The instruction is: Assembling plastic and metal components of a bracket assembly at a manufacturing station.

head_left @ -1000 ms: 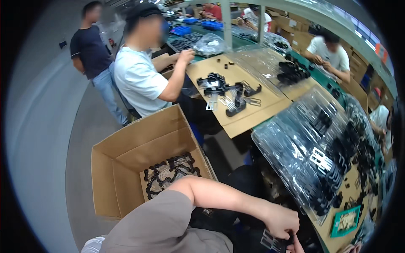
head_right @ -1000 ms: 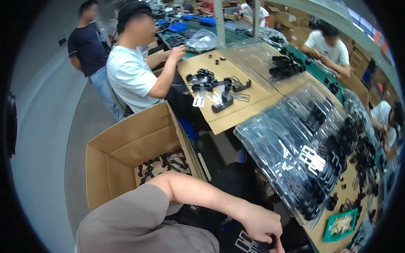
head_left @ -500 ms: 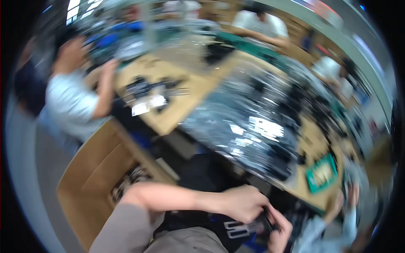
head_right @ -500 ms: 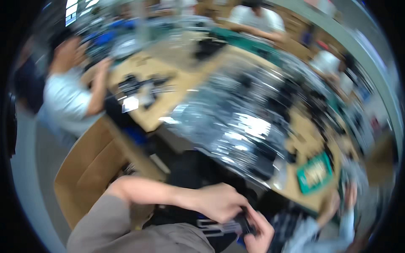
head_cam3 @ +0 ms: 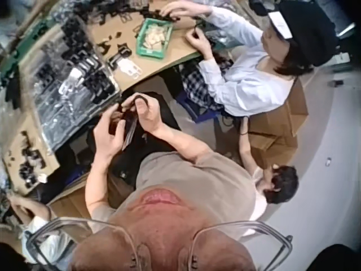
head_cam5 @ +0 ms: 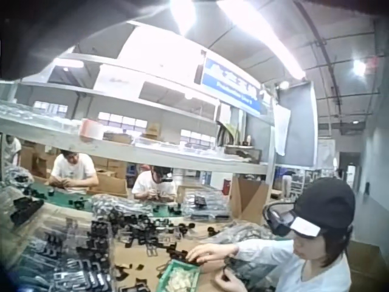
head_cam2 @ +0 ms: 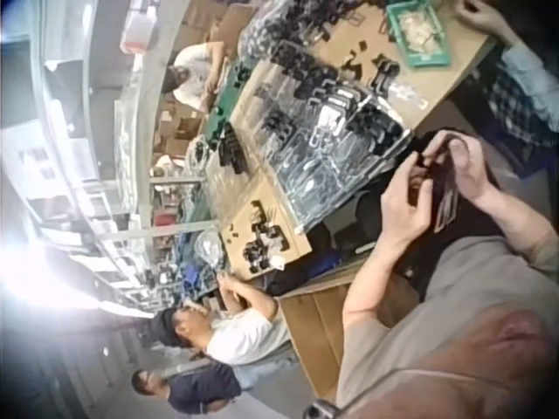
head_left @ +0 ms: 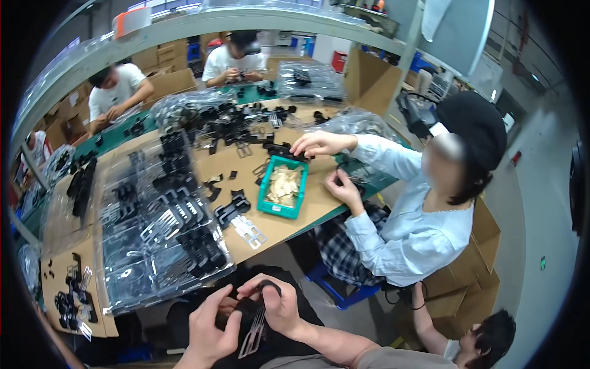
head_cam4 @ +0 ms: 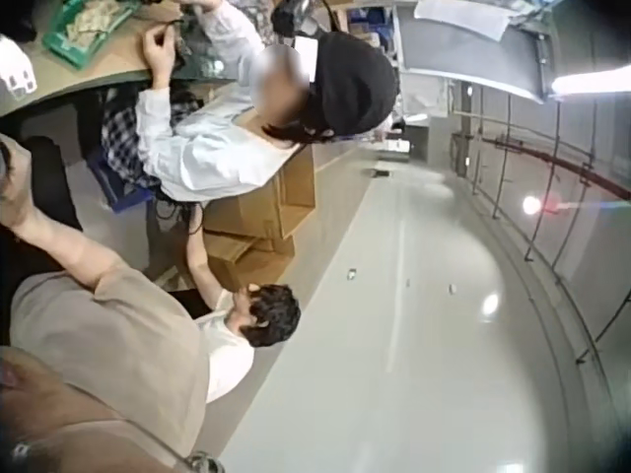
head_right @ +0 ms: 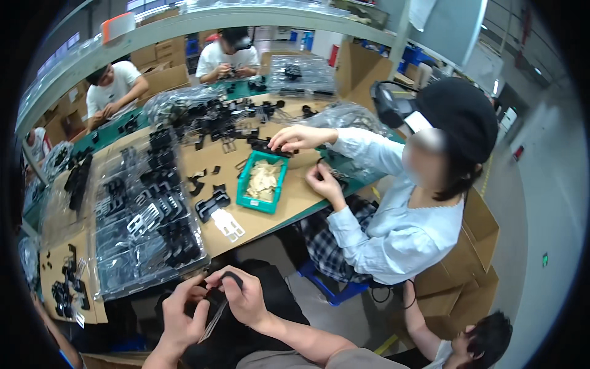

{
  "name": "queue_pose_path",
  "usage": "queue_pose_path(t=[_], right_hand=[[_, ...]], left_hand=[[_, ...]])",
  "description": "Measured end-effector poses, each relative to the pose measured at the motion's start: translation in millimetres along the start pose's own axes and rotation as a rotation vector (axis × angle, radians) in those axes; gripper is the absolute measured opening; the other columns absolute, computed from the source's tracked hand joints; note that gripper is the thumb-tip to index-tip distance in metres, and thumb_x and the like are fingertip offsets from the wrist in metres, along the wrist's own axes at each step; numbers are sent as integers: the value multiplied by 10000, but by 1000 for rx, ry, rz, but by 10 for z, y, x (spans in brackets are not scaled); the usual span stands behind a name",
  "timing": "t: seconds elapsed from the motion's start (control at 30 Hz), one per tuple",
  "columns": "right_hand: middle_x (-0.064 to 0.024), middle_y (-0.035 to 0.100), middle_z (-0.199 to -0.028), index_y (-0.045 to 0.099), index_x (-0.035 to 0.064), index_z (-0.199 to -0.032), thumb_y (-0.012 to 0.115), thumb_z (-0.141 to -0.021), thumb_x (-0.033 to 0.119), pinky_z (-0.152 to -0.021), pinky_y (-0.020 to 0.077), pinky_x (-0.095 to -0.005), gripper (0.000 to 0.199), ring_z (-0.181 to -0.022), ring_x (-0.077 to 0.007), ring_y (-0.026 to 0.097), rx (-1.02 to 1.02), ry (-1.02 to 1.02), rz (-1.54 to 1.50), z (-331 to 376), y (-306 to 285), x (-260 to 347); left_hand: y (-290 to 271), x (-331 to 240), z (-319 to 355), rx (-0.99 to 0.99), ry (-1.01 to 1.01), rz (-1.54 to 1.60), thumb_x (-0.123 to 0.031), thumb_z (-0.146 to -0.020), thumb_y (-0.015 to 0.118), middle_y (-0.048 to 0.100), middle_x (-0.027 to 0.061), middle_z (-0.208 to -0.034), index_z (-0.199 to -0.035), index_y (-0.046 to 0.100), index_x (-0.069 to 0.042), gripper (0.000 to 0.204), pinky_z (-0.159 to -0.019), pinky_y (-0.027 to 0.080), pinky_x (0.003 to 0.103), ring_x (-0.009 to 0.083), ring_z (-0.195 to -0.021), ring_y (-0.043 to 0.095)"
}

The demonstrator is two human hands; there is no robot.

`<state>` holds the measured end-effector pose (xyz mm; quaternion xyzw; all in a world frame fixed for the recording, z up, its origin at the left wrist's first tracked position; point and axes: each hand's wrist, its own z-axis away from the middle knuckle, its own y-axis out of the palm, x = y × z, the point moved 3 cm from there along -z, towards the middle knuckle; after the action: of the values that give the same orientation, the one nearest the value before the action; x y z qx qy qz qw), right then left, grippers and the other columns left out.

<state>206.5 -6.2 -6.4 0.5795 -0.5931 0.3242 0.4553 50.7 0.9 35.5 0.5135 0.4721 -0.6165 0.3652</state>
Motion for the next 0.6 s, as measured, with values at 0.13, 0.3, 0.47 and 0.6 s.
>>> queue_pose_path(t=[0.13, 0.3, 0.47, 0.6], right_hand=[[-96, 717, -864, 722, -23, -906, 469, -1095, 454, -736, 482, -242, 572, -745, -153, 630, -142, 581, -382, -111, -9, 0], [-53, 656, -725, 689, 7, -774, 484, -1081, 485, -611, 421, -233, 604, -599, -102, 524, 46, 746, -478, -156, 177, -242], [-29, 592, -644, 613, 60, -646, 483, -1061, 576, -532, 368, -262, 675, -537, -108, 462, 140, 723, -540, -121, 226, -481], [-38, 576, -632, 604, 68, -630, 491, -1040, 619, -533, 366, -270, 696, -544, -122, 464, 129, 884, -523, -50, 175, -481]], left_hand=[[208, -396, 89, -144, 768, -527, 31, -794, 692, 655, 129, -988, -960, 740, -2, 176, -692, 481, 307, 227, -816, 583], [117, -315, -13, 126, 780, -556, 12, -839, 725, 673, 99, -986, -994, 755, -18, 161, -723, 485, 315, 243, -817, 591], [28, -205, -43, 343, 786, -632, -11, -895, 767, 696, 62, -983, -1035, 774, -38, 143, -761, 490, 324, 264, -818, 602], [12, -136, -23, 413, 801, -665, -59, -917, 766, 696, 71, -1052, -1084, 785, -74, 168, -853, 481, 352, 294, -888, 607]])
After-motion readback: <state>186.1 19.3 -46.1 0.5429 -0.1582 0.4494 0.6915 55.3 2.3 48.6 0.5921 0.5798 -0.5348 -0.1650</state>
